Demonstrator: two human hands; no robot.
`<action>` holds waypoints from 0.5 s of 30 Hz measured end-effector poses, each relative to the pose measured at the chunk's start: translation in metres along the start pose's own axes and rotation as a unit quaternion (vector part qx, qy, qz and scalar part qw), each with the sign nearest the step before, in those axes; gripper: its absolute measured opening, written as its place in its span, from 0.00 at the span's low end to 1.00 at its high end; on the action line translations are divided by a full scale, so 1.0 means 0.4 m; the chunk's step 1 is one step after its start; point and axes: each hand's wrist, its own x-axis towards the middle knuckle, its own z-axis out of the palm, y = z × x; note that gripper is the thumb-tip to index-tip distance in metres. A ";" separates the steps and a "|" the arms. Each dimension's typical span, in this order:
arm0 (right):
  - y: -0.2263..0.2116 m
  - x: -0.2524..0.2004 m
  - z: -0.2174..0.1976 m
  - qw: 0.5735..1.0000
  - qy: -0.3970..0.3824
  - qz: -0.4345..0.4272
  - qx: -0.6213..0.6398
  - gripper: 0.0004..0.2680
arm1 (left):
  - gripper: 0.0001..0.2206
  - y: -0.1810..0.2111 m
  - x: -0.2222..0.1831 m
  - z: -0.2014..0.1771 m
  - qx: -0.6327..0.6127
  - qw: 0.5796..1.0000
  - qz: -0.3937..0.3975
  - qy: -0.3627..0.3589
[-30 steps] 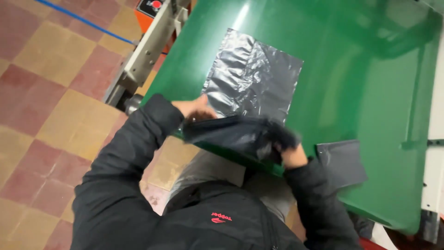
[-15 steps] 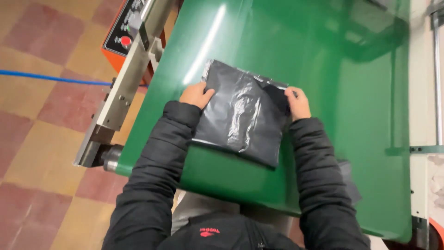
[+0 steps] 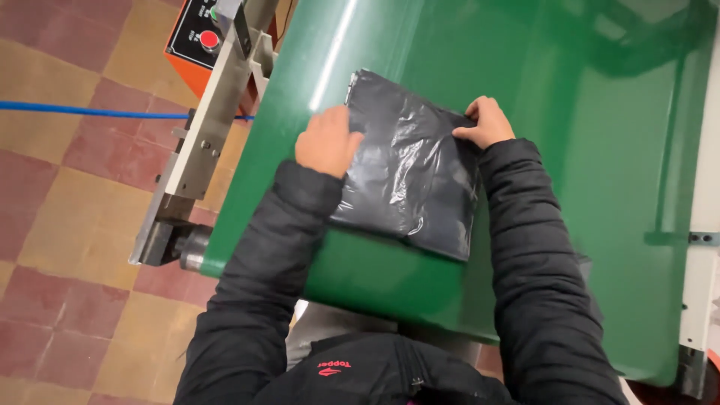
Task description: Folding black plastic bags on a conveyor belt and placing them in a crate.
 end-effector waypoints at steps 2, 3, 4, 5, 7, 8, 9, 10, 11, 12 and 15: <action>0.006 0.024 0.006 0.999 -0.024 0.023 0.016 0.21 | 0.17 0.085 -0.017 -0.045 0.022 0.997 0.074 0.001; 0.000 0.029 0.005 0.998 -0.025 0.004 -0.055 0.18 | 0.18 0.122 -0.034 -0.033 0.013 0.976 0.212 -0.040; -0.003 0.024 0.004 0.991 -0.033 -0.015 -0.128 0.15 | 0.18 0.162 -0.064 -0.016 -0.002 0.937 0.341 -0.079; 0.001 0.010 0.007 0.991 -0.038 -0.009 -0.128 0.15 | 0.18 0.144 -0.101 0.053 -0.007 0.937 0.340 -0.085; -0.005 0.011 0.002 0.996 -0.026 -0.004 -0.090 0.15 | 0.21 0.111 -0.164 0.182 -0.036 0.905 0.412 -0.099; -0.057 -0.023 -0.003 0.996 -0.023 -0.006 -0.089 0.15 | 0.21 0.083 -0.166 0.227 -0.033 0.905 0.414 -0.097; -0.106 -0.058 -0.011 0.998 0.029 0.006 -0.056 0.13 | 0.21 0.060 -0.167 0.273 -0.034 0.908 0.386 -0.161; -0.155 -0.097 -0.017 0.996 0.088 0.024 -0.018 0.12 | 0.21 0.031 -0.159 0.315 -0.031 0.903 0.363 -0.227; -0.211 -0.150 -0.045 0.995 0.098 0.027 -0.013 0.12 | 0.21 -0.028 -0.123 0.384 -0.024 0.899 0.373 -0.230; -0.264 -0.218 -0.067 0.982 0.180 -0.056 -0.026 0.11 | 0.27 -0.085 -0.097 0.454 -0.375 0.855 0.198 -0.300; -0.388 -0.419 -0.097 0.950 0.273 -0.141 -0.058 0.10 | 0.42 -0.131 -0.063 0.366 -0.686 0.633 -0.166 -0.316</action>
